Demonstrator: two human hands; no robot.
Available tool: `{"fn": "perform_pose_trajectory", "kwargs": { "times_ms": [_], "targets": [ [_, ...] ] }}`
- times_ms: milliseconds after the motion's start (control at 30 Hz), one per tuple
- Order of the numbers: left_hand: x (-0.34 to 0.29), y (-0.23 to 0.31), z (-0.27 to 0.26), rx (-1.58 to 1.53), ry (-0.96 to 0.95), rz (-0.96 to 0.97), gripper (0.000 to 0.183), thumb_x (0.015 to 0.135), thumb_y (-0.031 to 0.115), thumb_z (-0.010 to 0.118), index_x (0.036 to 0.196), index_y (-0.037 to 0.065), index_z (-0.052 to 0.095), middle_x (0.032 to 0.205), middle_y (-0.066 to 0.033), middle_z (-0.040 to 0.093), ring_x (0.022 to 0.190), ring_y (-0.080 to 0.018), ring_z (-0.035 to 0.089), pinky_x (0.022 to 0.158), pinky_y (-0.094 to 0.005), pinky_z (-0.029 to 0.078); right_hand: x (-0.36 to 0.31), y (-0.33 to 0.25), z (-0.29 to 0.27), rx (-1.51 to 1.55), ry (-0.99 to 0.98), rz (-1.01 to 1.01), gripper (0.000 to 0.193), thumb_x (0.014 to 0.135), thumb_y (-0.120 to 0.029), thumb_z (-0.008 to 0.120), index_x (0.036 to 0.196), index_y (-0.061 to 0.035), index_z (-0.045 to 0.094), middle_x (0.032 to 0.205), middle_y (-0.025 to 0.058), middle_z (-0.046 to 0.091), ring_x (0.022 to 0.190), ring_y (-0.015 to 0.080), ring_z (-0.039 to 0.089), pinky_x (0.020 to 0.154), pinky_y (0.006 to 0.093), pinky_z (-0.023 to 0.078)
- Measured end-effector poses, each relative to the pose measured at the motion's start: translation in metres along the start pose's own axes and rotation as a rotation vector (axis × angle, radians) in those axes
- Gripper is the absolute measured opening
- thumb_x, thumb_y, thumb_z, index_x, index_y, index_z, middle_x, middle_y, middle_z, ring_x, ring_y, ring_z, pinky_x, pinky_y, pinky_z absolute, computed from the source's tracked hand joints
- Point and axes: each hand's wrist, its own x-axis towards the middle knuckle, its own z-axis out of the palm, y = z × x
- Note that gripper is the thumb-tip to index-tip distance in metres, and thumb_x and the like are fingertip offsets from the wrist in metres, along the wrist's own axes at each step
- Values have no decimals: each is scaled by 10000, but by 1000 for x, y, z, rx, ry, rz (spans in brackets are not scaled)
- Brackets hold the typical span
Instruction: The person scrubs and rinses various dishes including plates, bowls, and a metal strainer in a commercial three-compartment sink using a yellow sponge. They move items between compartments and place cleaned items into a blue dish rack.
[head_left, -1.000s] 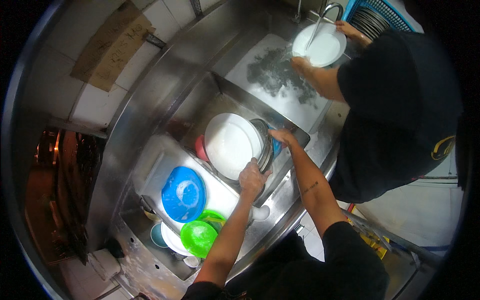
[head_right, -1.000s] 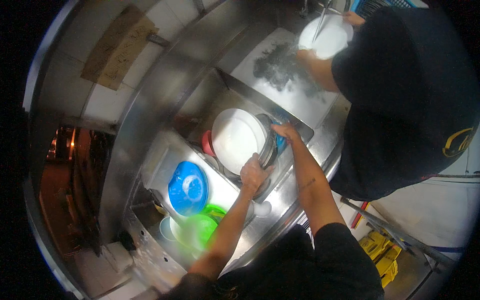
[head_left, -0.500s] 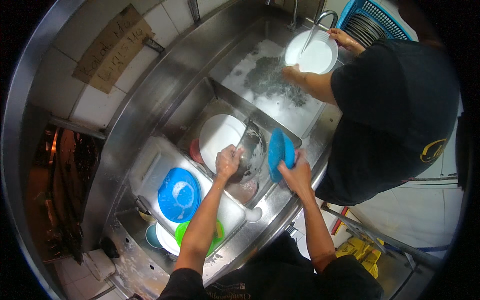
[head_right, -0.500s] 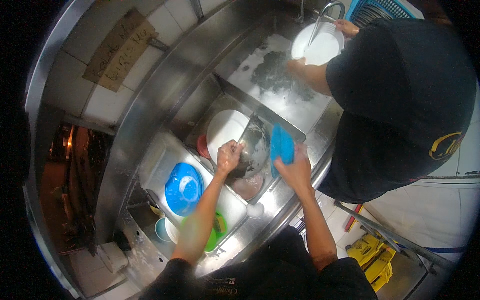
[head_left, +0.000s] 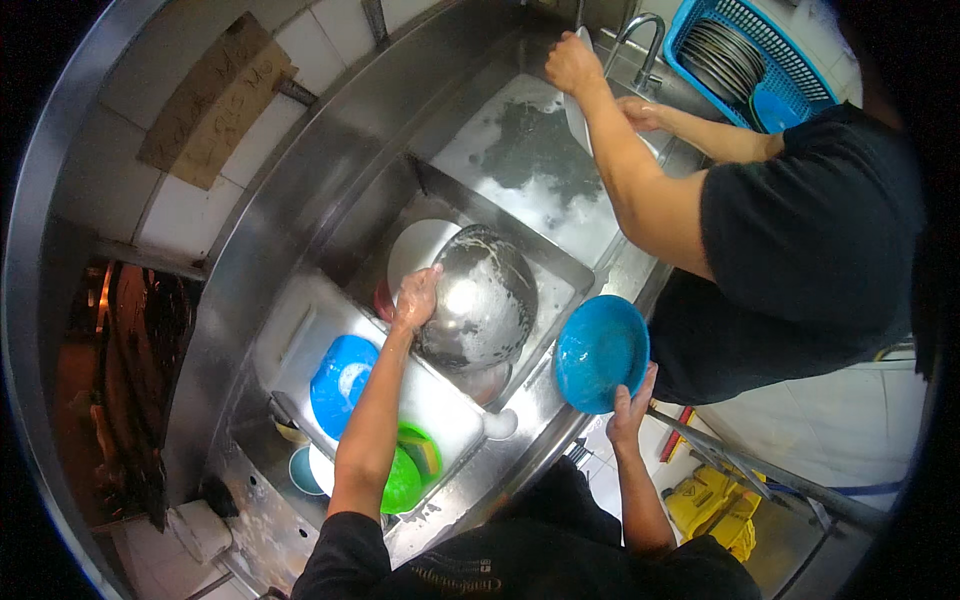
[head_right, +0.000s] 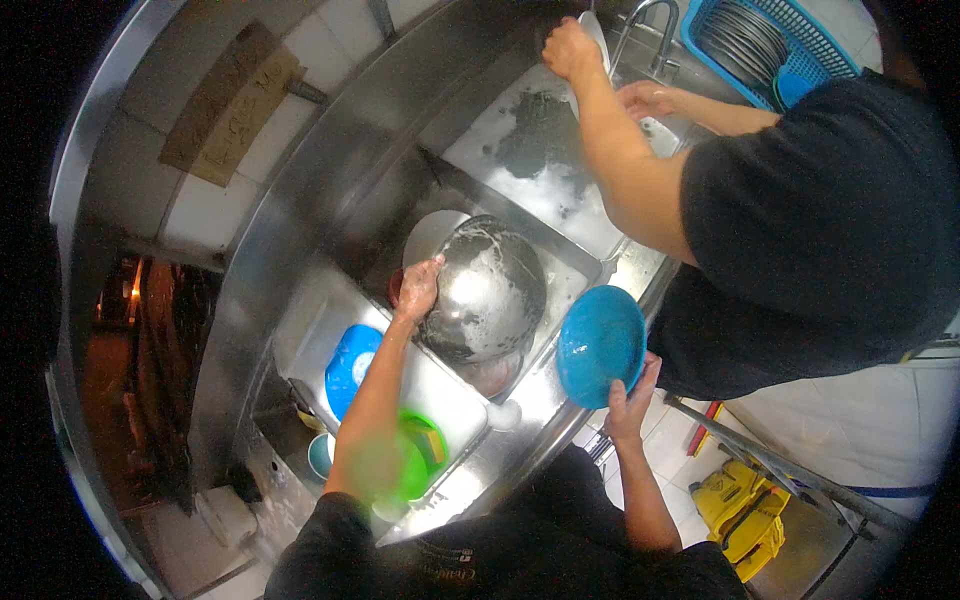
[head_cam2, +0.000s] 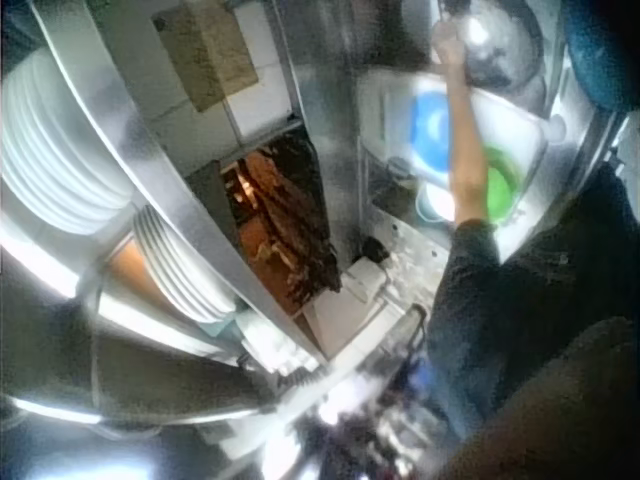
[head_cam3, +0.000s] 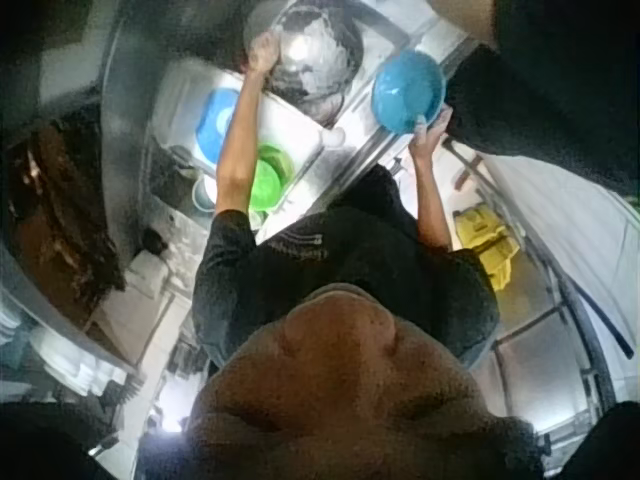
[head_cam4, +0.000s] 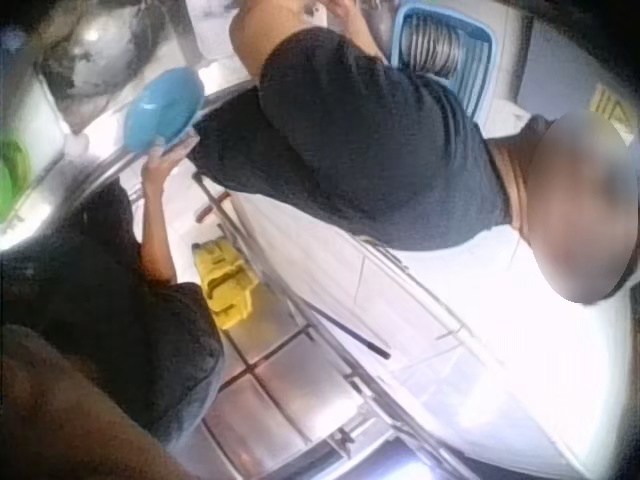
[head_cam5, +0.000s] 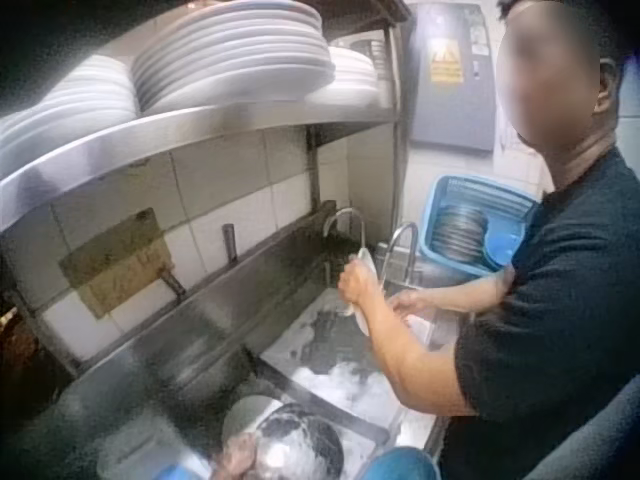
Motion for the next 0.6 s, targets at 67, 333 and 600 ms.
{"fn": "perform_pose_trajectory", "kwargs": {
  "times_ms": [67, 333, 600],
  "targets": [
    [1, -17, -12, -6, -12, -35, 475, 937, 417, 495, 877, -23, 663, 773, -204, 613, 767, -133, 556, 722, -341, 444, -7, 10, -4, 41, 14, 40, 608, 867, -436, 525, 1224, 30, 364, 1117, 121, 436, 1071, 213, 421, 994, 360, 301],
    [-38, 108, -108, -673, 121, -357, 542, 936, 459, 497, 1118, -41, 597, 1089, -118, 619, 987, -180, 562, 885, -313, 441, -57, -2, 15, 348, -122, 476, 574, 923, -327, 513, 1362, -17, 312, 1269, 125, 432, 1145, 211, 434, 989, 356, 351],
    [-169, 191, -234, -3, 303, 143, 351, 746, 325, 764, 779, -7, 656, 663, -69, 614, 603, -115, 535, 552, -332, 437, -106, -27, 145, 27, -814, 464, 543, 866, -383, 582, 1187, 48, 503, 1133, 245, 565, 1040, 349, 549, 913, 432, 420]
  ]
}}
